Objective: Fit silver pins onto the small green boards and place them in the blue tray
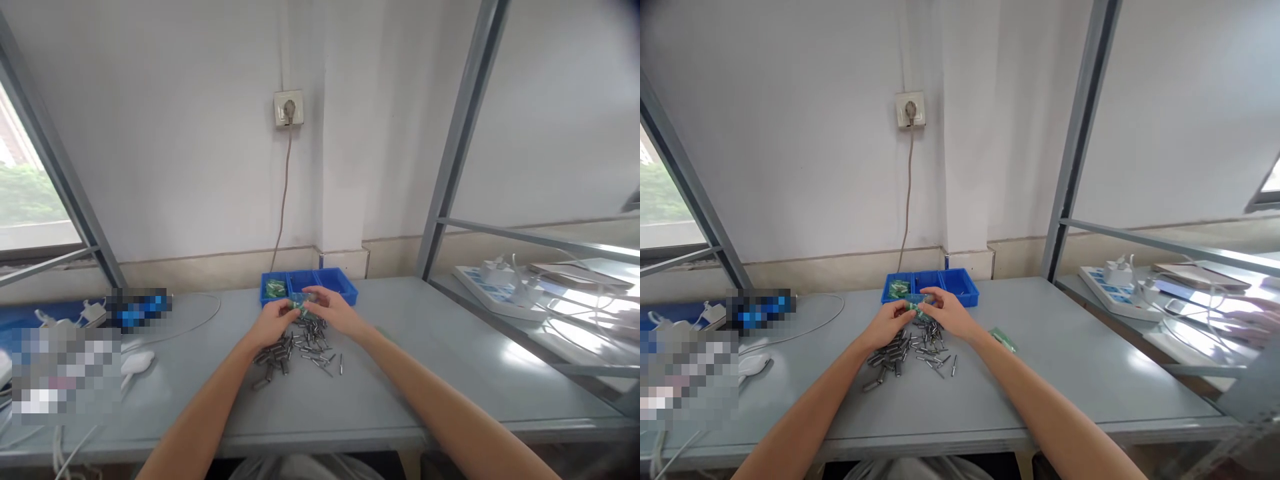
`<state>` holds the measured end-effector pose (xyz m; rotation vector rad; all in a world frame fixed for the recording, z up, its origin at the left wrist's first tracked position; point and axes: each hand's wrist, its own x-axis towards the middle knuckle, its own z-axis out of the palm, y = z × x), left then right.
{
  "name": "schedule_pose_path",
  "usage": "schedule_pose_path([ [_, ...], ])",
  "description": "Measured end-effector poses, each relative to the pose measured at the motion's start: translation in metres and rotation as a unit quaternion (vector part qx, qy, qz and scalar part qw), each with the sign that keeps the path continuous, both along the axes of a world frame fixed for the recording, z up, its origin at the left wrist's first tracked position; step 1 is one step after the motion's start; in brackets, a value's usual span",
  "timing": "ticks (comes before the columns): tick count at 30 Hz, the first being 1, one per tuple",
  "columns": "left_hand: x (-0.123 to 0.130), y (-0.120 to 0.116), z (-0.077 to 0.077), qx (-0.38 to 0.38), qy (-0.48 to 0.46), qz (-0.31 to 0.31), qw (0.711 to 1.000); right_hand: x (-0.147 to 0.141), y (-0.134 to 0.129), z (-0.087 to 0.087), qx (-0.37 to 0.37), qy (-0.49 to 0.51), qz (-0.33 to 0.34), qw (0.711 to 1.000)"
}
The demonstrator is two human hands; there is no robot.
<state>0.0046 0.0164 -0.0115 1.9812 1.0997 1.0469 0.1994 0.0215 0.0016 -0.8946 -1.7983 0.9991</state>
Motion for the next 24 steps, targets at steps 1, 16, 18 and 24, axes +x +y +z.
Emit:
schedule_pose_path([
  [1,0.0,-0.001,0.0,0.0,-0.001,0.006,1.0,0.0,-0.001,-0.001,-0.011,-0.017,0.017,1.0],
  [16,-0.002,0.003,0.001,0.025,-0.019,0.04,0.999,-0.003,-0.005,0.001,0.073,-0.115,-0.06,0.989],
  [18,-0.004,0.003,0.0,0.0,-0.04,0.04,0.998,-0.002,-0.006,0.001,0.088,-0.125,-0.082,0.985],
  [24,-0.012,0.008,0.001,-0.124,-0.188,-0.018,0.974,-0.002,-0.007,0.004,0.101,-0.126,-0.074,0.984],
])
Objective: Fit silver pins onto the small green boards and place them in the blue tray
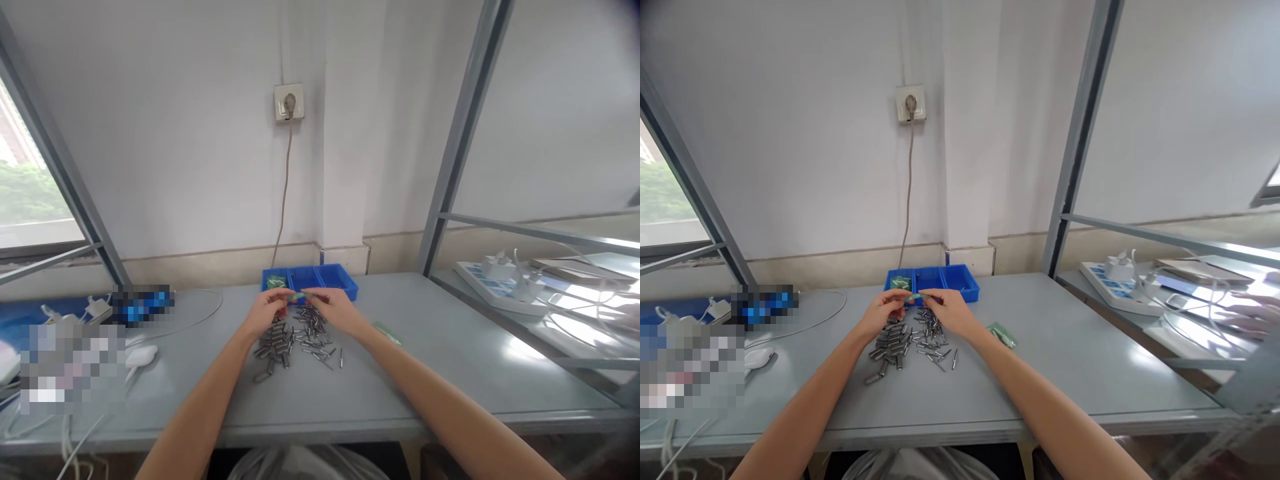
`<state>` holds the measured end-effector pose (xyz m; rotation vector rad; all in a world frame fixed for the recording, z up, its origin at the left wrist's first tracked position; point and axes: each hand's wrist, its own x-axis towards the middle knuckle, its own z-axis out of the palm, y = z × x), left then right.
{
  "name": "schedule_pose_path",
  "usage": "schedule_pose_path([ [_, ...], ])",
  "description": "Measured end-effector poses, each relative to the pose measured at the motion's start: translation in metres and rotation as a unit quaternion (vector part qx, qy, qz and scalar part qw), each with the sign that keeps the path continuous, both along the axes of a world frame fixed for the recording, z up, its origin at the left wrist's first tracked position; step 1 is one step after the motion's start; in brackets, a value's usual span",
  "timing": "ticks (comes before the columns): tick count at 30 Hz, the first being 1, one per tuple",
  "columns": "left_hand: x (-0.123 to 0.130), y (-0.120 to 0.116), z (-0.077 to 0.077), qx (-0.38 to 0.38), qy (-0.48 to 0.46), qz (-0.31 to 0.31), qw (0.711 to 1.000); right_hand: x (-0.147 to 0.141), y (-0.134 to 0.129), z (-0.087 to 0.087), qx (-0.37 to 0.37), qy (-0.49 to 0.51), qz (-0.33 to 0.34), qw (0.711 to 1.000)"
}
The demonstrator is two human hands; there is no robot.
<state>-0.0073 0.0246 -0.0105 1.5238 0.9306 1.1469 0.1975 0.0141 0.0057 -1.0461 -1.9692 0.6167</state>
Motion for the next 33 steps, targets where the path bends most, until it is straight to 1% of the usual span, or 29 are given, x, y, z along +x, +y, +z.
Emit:
schedule_pose_path([
  [2,-0.002,0.004,0.0,-0.011,-0.031,0.005,0.999,0.0,0.001,0.0,0.048,-0.026,-0.014,0.998],
  [4,-0.003,0.007,0.0,-0.006,-0.052,0.016,0.998,0.002,0.002,0.001,0.098,-0.053,-0.012,0.994],
  [6,-0.005,0.01,0.001,0.017,-0.062,0.037,0.997,0.007,0.005,0.002,0.113,-0.08,-0.019,0.99],
  [9,-0.01,0.009,0.002,0.078,-0.041,0.084,0.993,0.017,0.01,0.004,0.078,-0.123,-0.063,0.987],
  [12,-0.017,0.004,0.004,0.149,0.013,0.142,0.978,0.024,0.012,0.004,0.054,-0.172,-0.104,0.978],
  [14,-0.019,-0.001,0.006,0.183,0.041,0.173,0.967,0.025,0.012,0.002,0.039,-0.199,-0.112,0.973],
  [17,-0.019,-0.005,0.011,0.21,0.052,0.2,0.956,0.022,0.01,0.0,0.026,-0.23,-0.096,0.968],
  [20,-0.017,-0.004,0.013,0.214,0.047,0.205,0.954,0.017,0.007,-0.001,0.029,-0.245,-0.079,0.966],
  [24,-0.016,-0.001,0.013,0.202,0.044,0.193,0.959,0.013,0.005,-0.002,0.028,-0.244,-0.057,0.968],
  [28,-0.014,-0.004,0.012,0.201,0.046,0.19,0.96,0.012,0.004,-0.004,0.029,-0.24,-0.032,0.97],
  [30,-0.014,-0.006,0.012,0.202,0.048,0.189,0.96,0.012,0.004,-0.005,0.028,-0.233,-0.028,0.972],
  [33,-0.014,-0.007,0.011,0.171,0.058,0.185,0.966,0.012,0.006,-0.005,0.026,-0.229,-0.044,0.972],
])
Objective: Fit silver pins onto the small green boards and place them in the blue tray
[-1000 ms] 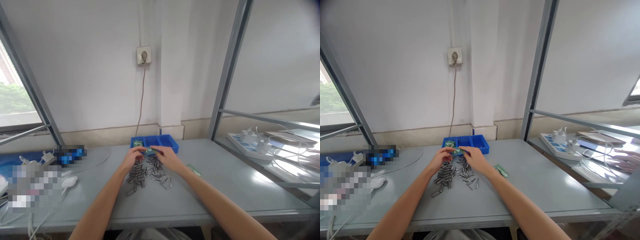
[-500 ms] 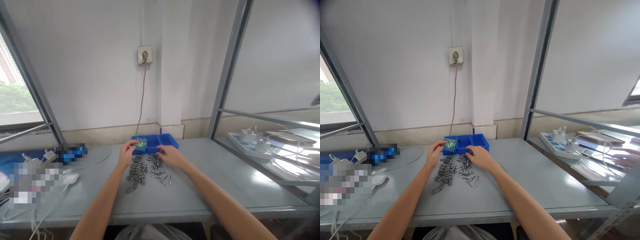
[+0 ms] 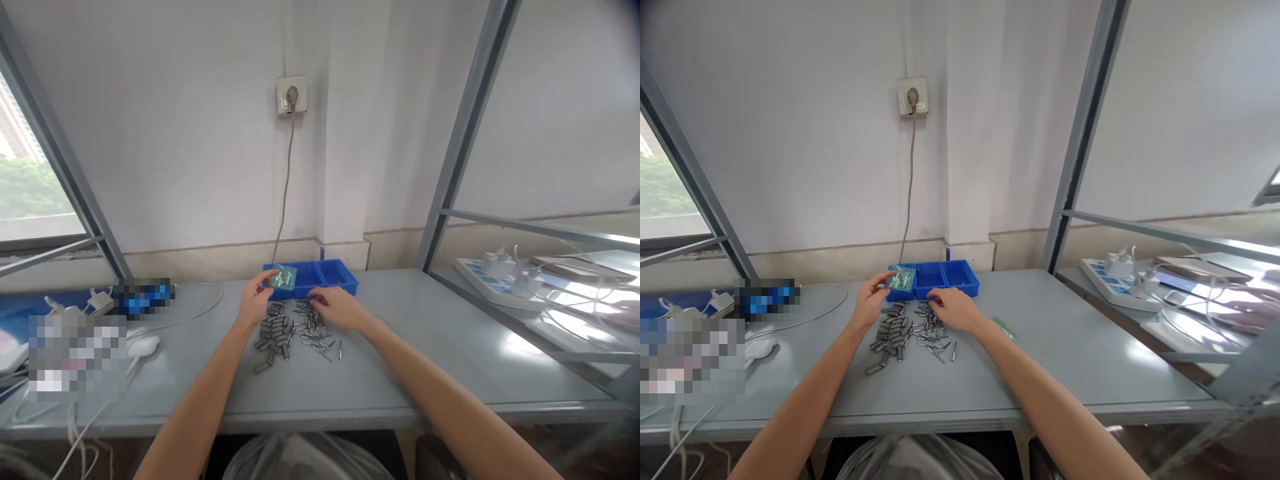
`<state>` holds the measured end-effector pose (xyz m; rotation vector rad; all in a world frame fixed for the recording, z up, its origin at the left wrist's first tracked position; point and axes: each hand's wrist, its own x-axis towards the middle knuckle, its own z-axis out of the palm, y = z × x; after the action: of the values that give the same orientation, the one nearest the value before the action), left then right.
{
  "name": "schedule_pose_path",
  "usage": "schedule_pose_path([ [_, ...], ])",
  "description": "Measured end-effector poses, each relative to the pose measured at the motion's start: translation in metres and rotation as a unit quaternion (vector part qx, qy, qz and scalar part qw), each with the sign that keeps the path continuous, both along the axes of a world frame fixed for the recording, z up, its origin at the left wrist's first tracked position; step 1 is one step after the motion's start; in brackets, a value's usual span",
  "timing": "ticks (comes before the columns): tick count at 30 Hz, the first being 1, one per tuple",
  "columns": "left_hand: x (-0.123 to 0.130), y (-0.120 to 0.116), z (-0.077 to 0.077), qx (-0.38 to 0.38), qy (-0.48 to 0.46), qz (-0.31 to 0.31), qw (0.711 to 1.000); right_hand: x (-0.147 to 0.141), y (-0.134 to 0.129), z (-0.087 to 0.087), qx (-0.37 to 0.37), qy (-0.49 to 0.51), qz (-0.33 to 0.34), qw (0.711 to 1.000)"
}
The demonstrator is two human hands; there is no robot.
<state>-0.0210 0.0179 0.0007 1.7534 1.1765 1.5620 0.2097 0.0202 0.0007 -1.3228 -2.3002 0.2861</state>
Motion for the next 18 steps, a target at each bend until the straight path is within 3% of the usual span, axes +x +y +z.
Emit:
schedule_pose_path([
  [8,-0.004,0.015,-0.002,0.001,0.109,0.089,0.99,0.007,0.006,0.0,0.004,-0.004,-0.045,0.999],
  [14,-0.013,0.023,-0.02,-0.044,0.313,0.17,0.934,0.006,0.002,0.001,-0.017,-0.006,-0.046,0.999],
  [18,-0.015,0.025,-0.025,-0.041,0.36,0.183,0.914,0.009,0.004,0.004,-0.019,0.004,-0.056,0.998],
])
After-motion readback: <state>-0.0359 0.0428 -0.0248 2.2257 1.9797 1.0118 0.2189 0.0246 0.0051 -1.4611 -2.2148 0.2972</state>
